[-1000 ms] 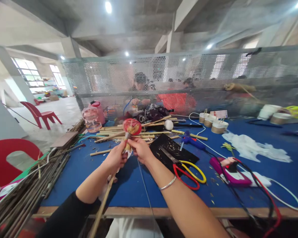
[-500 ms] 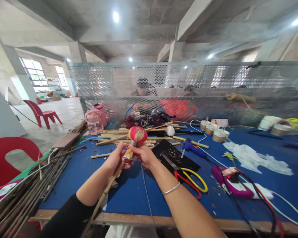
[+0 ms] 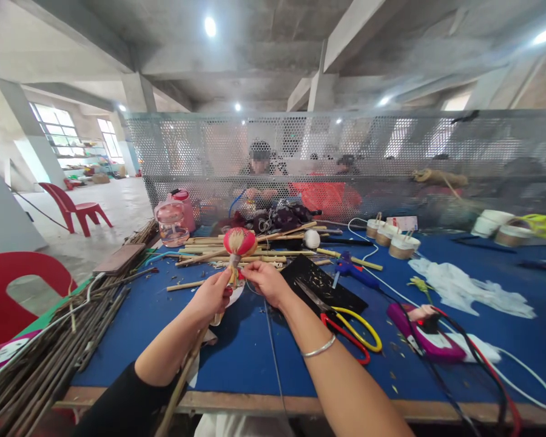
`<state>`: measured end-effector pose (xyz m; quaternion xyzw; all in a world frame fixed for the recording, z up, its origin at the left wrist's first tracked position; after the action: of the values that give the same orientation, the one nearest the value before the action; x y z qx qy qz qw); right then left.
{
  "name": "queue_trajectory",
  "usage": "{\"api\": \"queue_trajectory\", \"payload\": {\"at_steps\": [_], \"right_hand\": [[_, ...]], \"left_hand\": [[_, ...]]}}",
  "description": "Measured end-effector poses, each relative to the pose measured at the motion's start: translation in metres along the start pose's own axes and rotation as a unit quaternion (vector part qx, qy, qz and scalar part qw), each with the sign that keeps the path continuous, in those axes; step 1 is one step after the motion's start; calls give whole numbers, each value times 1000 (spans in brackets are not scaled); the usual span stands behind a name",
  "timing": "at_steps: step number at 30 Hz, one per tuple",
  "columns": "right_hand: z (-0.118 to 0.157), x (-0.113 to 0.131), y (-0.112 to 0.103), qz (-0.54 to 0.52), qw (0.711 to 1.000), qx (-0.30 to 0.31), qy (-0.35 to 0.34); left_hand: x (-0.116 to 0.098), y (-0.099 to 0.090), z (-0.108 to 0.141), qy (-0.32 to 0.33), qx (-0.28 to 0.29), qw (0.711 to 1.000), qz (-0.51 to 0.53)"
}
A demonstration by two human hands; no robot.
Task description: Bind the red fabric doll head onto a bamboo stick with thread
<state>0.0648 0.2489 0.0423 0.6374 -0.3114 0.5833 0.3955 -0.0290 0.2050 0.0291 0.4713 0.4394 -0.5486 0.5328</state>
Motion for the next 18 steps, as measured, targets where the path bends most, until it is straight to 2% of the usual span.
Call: {"api": "queue_trajectory", "payload": {"at_steps": [3,6,9,11,13,15,16,18], "right_hand": [[1,2,-10,-23,999,-32,3],[-1,-1,-5,-57,998,-20,8],[-4,-4,4,-76,997,0,1],[-5,-5,9,-89,996,15,-7],[-3,-7,16,-97,994,41,0],[1,-9,21,-103,992,68,12],[3,-10,22,-104,992,74,16],[4,-9,20,-103,992,67,16]], "left_hand": [[-2,1,0,1,3,1000,20],[-8,4,4,2,24,998,53],[-5,16,9,-48,111,983,140],[1,29,16,-101,191,958,186],[8,40,23,-142,265,931,204],[16,48,28,-170,313,913,201],[21,47,25,-171,302,922,173],[25,30,10,-132,208,965,86]]}}
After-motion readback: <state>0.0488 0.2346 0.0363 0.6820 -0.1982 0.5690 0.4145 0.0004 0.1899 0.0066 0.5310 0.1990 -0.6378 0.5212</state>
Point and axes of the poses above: each hand's wrist, its own z-axis away from the middle knuckle, its own y-axis out of the palm, x = y × z, the point moved 10 cm from there along -z, towards the middle knuckle, and after that the axes turned 2 degrees about x, right-handed, at the moved point
